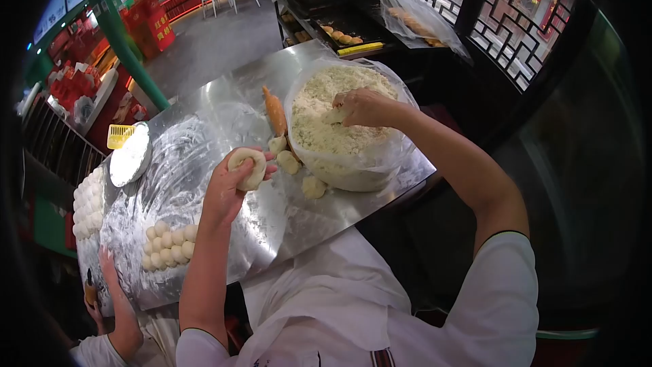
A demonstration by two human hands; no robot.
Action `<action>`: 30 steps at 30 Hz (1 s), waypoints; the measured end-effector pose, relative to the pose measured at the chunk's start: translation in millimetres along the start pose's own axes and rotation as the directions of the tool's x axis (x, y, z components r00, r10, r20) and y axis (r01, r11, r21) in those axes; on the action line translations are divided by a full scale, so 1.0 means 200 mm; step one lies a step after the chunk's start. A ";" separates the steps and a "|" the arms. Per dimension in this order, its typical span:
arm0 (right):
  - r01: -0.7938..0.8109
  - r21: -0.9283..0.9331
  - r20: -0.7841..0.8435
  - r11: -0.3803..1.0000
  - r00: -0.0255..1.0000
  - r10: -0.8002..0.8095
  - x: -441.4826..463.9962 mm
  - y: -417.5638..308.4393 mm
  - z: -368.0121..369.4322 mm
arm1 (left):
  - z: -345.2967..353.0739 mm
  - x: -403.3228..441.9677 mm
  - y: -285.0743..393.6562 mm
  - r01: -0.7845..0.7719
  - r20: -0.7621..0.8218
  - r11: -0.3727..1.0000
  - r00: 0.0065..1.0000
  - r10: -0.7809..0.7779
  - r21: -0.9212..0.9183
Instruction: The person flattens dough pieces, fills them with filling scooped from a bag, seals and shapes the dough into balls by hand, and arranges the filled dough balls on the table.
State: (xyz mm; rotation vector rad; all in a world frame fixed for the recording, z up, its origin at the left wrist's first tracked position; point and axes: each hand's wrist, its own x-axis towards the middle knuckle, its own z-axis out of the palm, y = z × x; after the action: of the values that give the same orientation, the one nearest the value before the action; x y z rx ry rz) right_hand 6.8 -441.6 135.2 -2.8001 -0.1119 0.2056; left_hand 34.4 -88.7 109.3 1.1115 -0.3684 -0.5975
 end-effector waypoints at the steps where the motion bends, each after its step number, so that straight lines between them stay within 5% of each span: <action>1: 0.119 -0.108 -0.116 0.987 0.984 -0.132 -0.01 0.01 0.03 | 0.07 0.07 0.02 0.021 0.067 0.999 0.997 -0.024 0.049; 3: 0.180 -0.132 -0.211 0.975 0.956 -0.205 -0.02 0.02 0.04 | 0.17 0.21 0.03 0.027 0.136 0.994 0.990 -0.041 0.105; 6: 0.280 0.134 -0.368 0.951 0.905 -0.215 -0.09 0.00 -0.01 | 0.27 0.40 -0.05 0.018 0.117 0.994 0.993 -0.031 0.112; 8: 0.124 0.520 -0.249 0.845 0.968 0.011 -0.15 -0.07 -0.06 | 0.35 0.48 -0.08 0.049 0.029 0.998 0.998 -0.048 -0.036; 12: 0.240 0.391 -0.382 0.888 0.921 -0.081 -0.17 -0.10 -0.04 | 0.42 0.60 -0.15 0.180 0.125 0.976 0.978 -0.165 -0.123; 18: 0.350 0.302 -0.573 0.887 0.810 -0.124 -0.11 -0.13 0.08 | 0.49 0.63 -0.25 -0.036 0.042 0.973 0.999 0.027 0.230; 23: 0.362 0.213 -0.614 0.907 0.772 -0.164 -0.11 -0.15 0.10 | 0.45 0.63 -0.25 0.011 0.100 0.989 0.995 -0.026 0.145; 25: 0.105 0.468 -0.384 0.878 0.918 0.095 -0.15 -0.19 0.04 | 0.47 0.62 -0.25 -0.014 0.070 0.997 0.998 0.009 0.072; 26: 0.107 0.468 -0.385 0.877 0.918 0.093 -0.14 -0.16 0.04 | 0.48 0.62 -0.25 -0.039 0.043 0.999 0.998 0.039 -0.004; 29: 0.134 0.330 -0.477 0.934 0.878 0.042 -0.09 -0.02 0.09 | 0.45 0.68 -0.28 -0.038 -0.042 0.997 0.998 0.036 -0.060; 30: 0.232 0.130 -0.582 0.964 0.805 -0.115 -0.09 0.01 0.10 | 0.45 0.68 -0.27 -0.042 -0.040 0.997 0.998 0.039 -0.061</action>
State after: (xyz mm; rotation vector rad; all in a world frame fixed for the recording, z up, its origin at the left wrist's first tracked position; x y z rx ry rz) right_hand -13.0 -439.1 118.2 -2.5073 -0.1911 -0.6370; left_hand 77.2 -253.6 94.8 1.0525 -0.3360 -0.5474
